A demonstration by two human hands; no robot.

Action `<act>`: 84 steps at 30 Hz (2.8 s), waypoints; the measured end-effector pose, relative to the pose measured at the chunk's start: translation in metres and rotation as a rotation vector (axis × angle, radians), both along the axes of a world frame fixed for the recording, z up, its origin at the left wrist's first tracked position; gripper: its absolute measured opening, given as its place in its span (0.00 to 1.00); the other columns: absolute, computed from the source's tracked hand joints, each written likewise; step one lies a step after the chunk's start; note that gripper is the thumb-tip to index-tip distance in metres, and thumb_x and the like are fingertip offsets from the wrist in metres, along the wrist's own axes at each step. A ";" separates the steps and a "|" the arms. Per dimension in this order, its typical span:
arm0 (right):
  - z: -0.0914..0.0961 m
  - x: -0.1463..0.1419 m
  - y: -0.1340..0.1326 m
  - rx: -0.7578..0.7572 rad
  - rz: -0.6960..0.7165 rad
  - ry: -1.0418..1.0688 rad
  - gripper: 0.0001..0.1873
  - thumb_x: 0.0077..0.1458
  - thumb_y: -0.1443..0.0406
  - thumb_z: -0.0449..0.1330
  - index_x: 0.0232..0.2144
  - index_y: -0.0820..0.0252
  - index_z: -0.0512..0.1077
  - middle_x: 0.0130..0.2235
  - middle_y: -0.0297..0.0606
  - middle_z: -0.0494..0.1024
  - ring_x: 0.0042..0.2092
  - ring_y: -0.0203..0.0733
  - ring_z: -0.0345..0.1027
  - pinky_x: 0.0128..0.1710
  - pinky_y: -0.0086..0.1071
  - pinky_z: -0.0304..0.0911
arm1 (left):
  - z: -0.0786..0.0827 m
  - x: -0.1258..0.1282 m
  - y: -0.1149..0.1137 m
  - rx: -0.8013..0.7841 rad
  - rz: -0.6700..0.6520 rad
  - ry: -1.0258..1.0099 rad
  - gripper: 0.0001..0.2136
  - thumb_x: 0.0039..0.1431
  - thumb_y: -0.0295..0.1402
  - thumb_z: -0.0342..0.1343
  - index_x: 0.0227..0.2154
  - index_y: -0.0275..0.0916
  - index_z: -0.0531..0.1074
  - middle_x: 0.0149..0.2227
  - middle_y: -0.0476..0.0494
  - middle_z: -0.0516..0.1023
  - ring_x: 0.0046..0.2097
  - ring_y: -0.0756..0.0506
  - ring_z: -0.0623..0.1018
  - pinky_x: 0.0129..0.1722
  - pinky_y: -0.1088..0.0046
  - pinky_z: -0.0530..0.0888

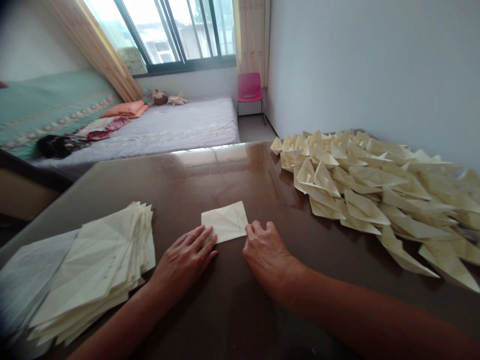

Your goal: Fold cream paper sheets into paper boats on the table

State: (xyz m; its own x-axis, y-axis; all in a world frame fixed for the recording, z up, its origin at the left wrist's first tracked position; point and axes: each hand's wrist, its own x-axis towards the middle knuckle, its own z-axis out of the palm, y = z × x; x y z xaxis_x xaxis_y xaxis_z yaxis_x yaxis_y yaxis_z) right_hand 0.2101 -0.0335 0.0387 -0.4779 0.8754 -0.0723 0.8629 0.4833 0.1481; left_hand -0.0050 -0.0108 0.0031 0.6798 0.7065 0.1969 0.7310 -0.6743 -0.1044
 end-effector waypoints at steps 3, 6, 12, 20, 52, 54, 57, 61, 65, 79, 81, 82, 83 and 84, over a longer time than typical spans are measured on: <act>-0.001 0.001 0.005 0.004 -0.023 0.038 0.10 0.54 0.75 0.54 0.31 0.64 0.76 0.35 0.48 0.74 0.38 0.49 0.65 0.31 0.40 0.54 | -0.004 -0.004 0.003 0.089 -0.016 -0.017 0.11 0.64 0.34 0.50 0.44 0.37 0.74 0.50 0.40 0.76 0.52 0.39 0.75 0.48 0.60 0.73; -0.003 0.003 0.013 0.039 -0.033 0.096 0.08 0.57 0.71 0.55 0.34 0.62 0.75 0.37 0.47 0.75 0.40 0.49 0.65 0.32 0.39 0.54 | -0.008 -0.007 0.008 0.164 -0.055 -0.072 0.10 0.64 0.32 0.49 0.42 0.39 0.74 0.47 0.42 0.78 0.48 0.41 0.77 0.45 0.65 0.74; -0.005 0.007 0.024 0.088 0.033 0.154 0.10 0.59 0.65 0.55 0.42 0.61 0.71 0.46 0.46 0.74 0.46 0.50 0.62 0.38 0.40 0.54 | -0.007 -0.010 0.012 0.232 -0.116 -0.078 0.10 0.64 0.29 0.50 0.45 0.38 0.72 0.45 0.43 0.79 0.47 0.43 0.78 0.41 0.67 0.74; -0.015 0.015 0.035 0.129 0.129 0.237 0.07 0.61 0.66 0.54 0.38 0.57 0.72 0.43 0.39 0.77 0.48 0.45 0.62 0.47 0.41 0.50 | -0.007 -0.012 0.014 0.210 -0.075 -0.156 0.09 0.64 0.33 0.50 0.43 0.41 0.73 0.44 0.46 0.79 0.47 0.44 0.77 0.44 0.68 0.73; -0.006 0.030 0.042 -0.411 0.303 0.722 0.10 0.56 0.67 0.56 0.39 0.56 0.75 0.39 0.36 0.78 0.42 0.38 0.69 0.44 0.30 0.59 | -0.004 -0.013 0.012 -0.133 -0.248 -0.273 0.13 0.66 0.31 0.45 0.48 0.40 0.72 0.42 0.42 0.76 0.46 0.46 0.73 0.45 0.69 0.75; -0.012 0.033 0.046 -0.500 0.230 0.816 0.10 0.59 0.63 0.55 0.38 0.59 0.75 0.37 0.36 0.78 0.38 0.37 0.69 0.39 0.28 0.60 | 0.000 -0.014 0.014 -0.182 -0.242 -0.273 0.12 0.66 0.32 0.47 0.45 0.42 0.74 0.43 0.44 0.76 0.47 0.46 0.72 0.47 0.69 0.74; -0.023 0.033 0.051 -0.578 0.100 0.953 0.15 0.59 0.57 0.55 0.36 0.62 0.75 0.30 0.32 0.74 0.31 0.34 0.65 0.32 0.26 0.59 | 0.007 -0.018 0.016 -0.268 -0.232 -0.297 0.11 0.65 0.34 0.48 0.41 0.43 0.76 0.44 0.47 0.77 0.48 0.47 0.72 0.49 0.70 0.73; -0.036 0.026 0.056 -0.489 -0.061 1.075 0.17 0.58 0.54 0.54 0.34 0.62 0.73 0.27 0.30 0.71 0.29 0.33 0.61 0.29 0.25 0.57 | 0.012 -0.026 0.017 -0.370 -0.269 -0.304 0.12 0.66 0.32 0.46 0.40 0.42 0.76 0.45 0.48 0.77 0.49 0.47 0.71 0.51 0.70 0.72; -0.041 0.016 0.055 -0.262 -0.170 0.949 0.15 0.58 0.55 0.54 0.34 0.60 0.72 0.23 0.30 0.69 0.25 0.34 0.59 0.26 0.26 0.53 | 0.012 -0.030 0.016 -0.373 -0.264 -0.303 0.12 0.66 0.31 0.45 0.42 0.41 0.75 0.47 0.46 0.76 0.51 0.46 0.70 0.52 0.69 0.71; -0.038 0.002 0.071 -0.090 -0.085 0.491 0.10 0.59 0.57 0.51 0.35 0.56 0.68 0.34 0.35 0.77 0.32 0.39 0.68 0.30 0.29 0.52 | 0.011 -0.031 0.015 -0.271 -0.274 -0.222 0.13 0.66 0.31 0.44 0.37 0.38 0.75 0.43 0.43 0.74 0.45 0.46 0.71 0.48 0.69 0.70; -0.041 0.002 0.071 -0.075 -0.107 0.499 0.11 0.59 0.57 0.51 0.34 0.56 0.68 0.32 0.35 0.76 0.30 0.39 0.67 0.29 0.29 0.52 | 0.011 -0.032 0.015 -0.273 -0.272 -0.232 0.12 0.66 0.31 0.44 0.38 0.38 0.74 0.43 0.43 0.73 0.46 0.46 0.71 0.48 0.69 0.70; -0.043 0.002 0.071 -0.066 -0.119 0.506 0.11 0.59 0.56 0.52 0.33 0.56 0.68 0.31 0.35 0.76 0.29 0.39 0.66 0.29 0.29 0.51 | 0.011 -0.032 0.014 -0.277 -0.269 -0.241 0.12 0.65 0.30 0.45 0.39 0.39 0.74 0.43 0.43 0.73 0.46 0.46 0.71 0.48 0.70 0.70; -0.044 0.002 0.071 -0.057 -0.128 0.512 0.11 0.59 0.56 0.52 0.33 0.56 0.68 0.30 0.35 0.75 0.29 0.38 0.66 0.29 0.29 0.51 | 0.010 -0.032 0.014 -0.280 -0.266 -0.251 0.11 0.65 0.30 0.46 0.39 0.39 0.74 0.44 0.43 0.73 0.46 0.46 0.71 0.48 0.70 0.70; -0.046 0.003 0.071 -0.049 -0.137 0.517 0.11 0.59 0.56 0.52 0.33 0.56 0.69 0.30 0.34 0.75 0.29 0.38 0.66 0.29 0.29 0.51 | 0.010 -0.032 0.014 -0.283 -0.263 -0.260 0.11 0.64 0.30 0.46 0.40 0.39 0.74 0.44 0.43 0.73 0.46 0.46 0.71 0.48 0.70 0.70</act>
State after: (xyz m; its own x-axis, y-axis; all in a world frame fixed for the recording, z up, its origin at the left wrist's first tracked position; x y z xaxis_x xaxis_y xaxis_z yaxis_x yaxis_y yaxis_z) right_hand 0.2126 0.0373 -0.0071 -0.3435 0.9338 0.1001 0.8728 0.3568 -0.3330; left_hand -0.0369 0.0034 0.0131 0.7967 0.5672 0.2086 0.5091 -0.8159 0.2741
